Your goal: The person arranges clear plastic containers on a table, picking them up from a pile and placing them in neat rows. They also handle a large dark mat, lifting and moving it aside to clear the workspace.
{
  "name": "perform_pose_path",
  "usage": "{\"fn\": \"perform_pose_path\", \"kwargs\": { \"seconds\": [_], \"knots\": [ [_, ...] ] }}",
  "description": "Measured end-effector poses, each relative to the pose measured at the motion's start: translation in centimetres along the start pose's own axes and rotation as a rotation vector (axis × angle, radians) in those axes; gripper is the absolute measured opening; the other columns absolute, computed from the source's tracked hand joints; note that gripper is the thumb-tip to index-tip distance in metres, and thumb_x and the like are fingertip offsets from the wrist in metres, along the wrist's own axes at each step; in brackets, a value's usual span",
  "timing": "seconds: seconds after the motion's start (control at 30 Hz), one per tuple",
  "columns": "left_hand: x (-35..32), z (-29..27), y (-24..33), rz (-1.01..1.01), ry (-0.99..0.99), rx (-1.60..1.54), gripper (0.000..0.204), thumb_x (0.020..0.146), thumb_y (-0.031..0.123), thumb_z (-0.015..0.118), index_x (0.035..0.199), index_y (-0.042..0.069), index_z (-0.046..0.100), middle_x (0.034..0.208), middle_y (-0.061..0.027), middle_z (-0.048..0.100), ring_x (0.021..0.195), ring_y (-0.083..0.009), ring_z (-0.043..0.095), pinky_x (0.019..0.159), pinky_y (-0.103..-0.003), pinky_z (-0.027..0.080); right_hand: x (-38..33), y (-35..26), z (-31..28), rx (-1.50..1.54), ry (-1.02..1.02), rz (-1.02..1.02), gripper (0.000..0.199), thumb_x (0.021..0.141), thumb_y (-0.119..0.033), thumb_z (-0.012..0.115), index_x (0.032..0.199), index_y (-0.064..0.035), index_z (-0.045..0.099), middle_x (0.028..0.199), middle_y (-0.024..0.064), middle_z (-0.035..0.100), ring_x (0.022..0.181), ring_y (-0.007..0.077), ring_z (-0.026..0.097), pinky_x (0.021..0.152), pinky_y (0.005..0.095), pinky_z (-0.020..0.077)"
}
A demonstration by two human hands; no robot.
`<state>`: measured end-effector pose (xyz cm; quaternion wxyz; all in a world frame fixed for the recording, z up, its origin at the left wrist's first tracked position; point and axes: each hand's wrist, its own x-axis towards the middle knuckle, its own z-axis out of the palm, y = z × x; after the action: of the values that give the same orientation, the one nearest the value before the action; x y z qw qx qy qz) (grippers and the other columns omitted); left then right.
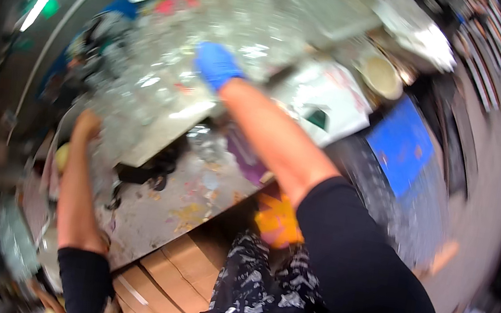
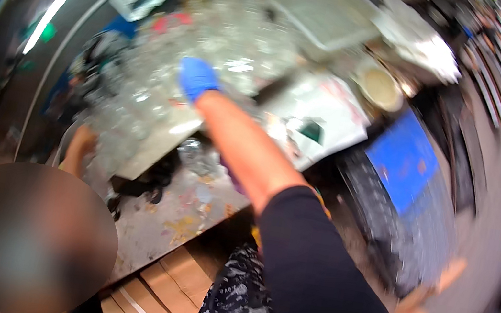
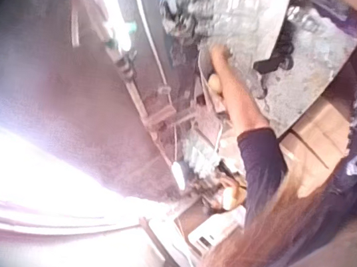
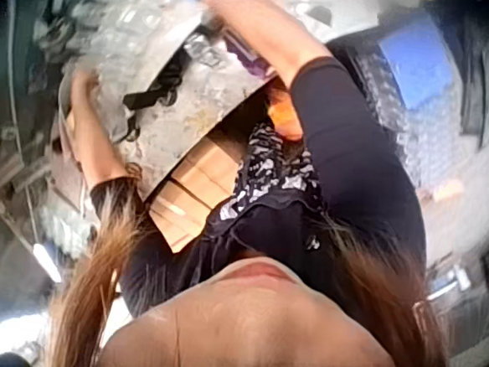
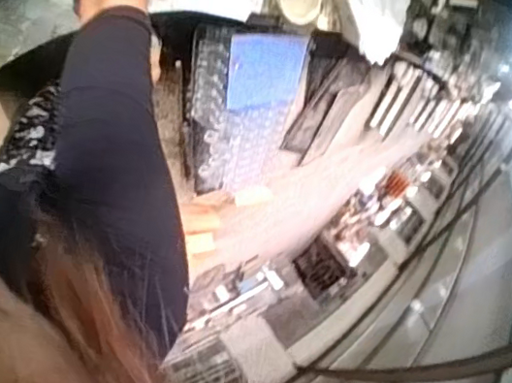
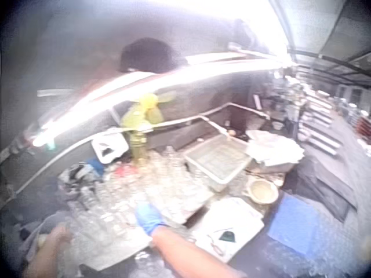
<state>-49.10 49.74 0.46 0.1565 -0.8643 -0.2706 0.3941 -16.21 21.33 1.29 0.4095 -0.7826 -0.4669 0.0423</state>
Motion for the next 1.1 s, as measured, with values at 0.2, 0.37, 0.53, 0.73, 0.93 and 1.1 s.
{"fn": "perform_pose_path", "kwargs": {
  "seconds": [0.2, 0.37, 0.53, 0.73, 0.93, 1.1],
  "knots": [
    [-10.7, -3.7, 0.8, -0.183, 0.345, -1.283, 0.014, 0.085, 0.013, 0.057, 0.091, 0.002, 0.051, 0.066, -0.0024, 0.045, 0.055, -0.0113, 0.042, 0.044, -0.028, 0.034, -10.2, -1.3, -7.1, -0.055, 0.141, -0.135, 0.022, 0.083, -0.022, 0.058, 0.076, -0.0012, 0.057, 0.077, 0.0167, 0.057, 0.065, 0.0356, 0.061, 0.060, 0.0421, 0.0515],
    [-24.9, -11.7, 2.1, -0.061, 0.686, -0.692, 0.020, 0.092, 0.018, 0.055, 0.096, -0.001, 0.052, 0.076, -0.0063, 0.052, 0.066, -0.0118, 0.045, 0.059, -0.028, 0.039, -24.6, -5.5, -22.0, 0.175, 0.298, 0.000, 0.019, 0.086, -0.021, 0.056, 0.085, -0.0021, 0.052, 0.074, 0.0159, 0.056, 0.061, 0.0328, 0.061, 0.053, 0.0411, 0.0500],
    [-32.7, -17.2, 18.2, 0.095, 0.741, -0.756, 0.021, 0.091, 0.017, 0.056, 0.101, -0.001, 0.053, 0.072, -0.0060, 0.052, 0.063, -0.0114, 0.045, 0.056, -0.027, 0.039, -47.4, -1.8, -31.2, 0.067, 0.364, 0.252, 0.019, 0.085, -0.021, 0.060, 0.098, -0.0083, 0.057, 0.073, 0.0133, 0.058, 0.054, 0.0305, 0.059, 0.048, 0.0419, 0.0465],
    [-39.6, -18.1, 45.4, 0.406, 0.485, -0.850, 0.021, 0.090, 0.015, 0.057, 0.102, -0.002, 0.053, 0.068, -0.0058, 0.051, 0.059, -0.0115, 0.044, 0.053, -0.028, 0.040, -74.7, 3.4, -38.6, 0.000, 0.548, 0.691, 0.024, 0.089, -0.027, 0.057, 0.105, -0.0099, 0.055, 0.068, 0.0182, 0.061, 0.060, 0.0365, 0.062, 0.052, 0.0456, 0.0478],
    [-46.9, -18.4, 76.1, 0.779, 0.256, -0.814, 0.028, 0.082, 0.019, 0.068, 0.096, -0.001, 0.055, 0.062, -0.0096, 0.050, 0.050, -0.0166, 0.048, 0.048, -0.033, 0.041, -97.3, 7.2, -45.8, -0.110, 0.842, 1.045, 0.024, 0.088, -0.025, 0.059, 0.107, -0.0107, 0.057, 0.079, 0.0183, 0.065, 0.069, 0.0345, 0.065, 0.058, 0.0429, 0.0519],
    [-53.2, -17.7, 95.9, 1.153, 0.332, -0.631, 0.030, 0.082, 0.019, 0.068, 0.098, -0.002, 0.054, 0.066, -0.0197, 0.061, 0.058, -0.0306, 0.062, 0.056, -0.040, 0.048, -111.1, 12.3, -50.9, -0.207, 1.072, 1.306, 0.023, 0.085, -0.022, 0.065, 0.103, -0.0090, 0.060, 0.081, 0.0180, 0.066, 0.073, 0.0342, 0.067, 0.060, 0.0394, 0.0527]
  ]
}}
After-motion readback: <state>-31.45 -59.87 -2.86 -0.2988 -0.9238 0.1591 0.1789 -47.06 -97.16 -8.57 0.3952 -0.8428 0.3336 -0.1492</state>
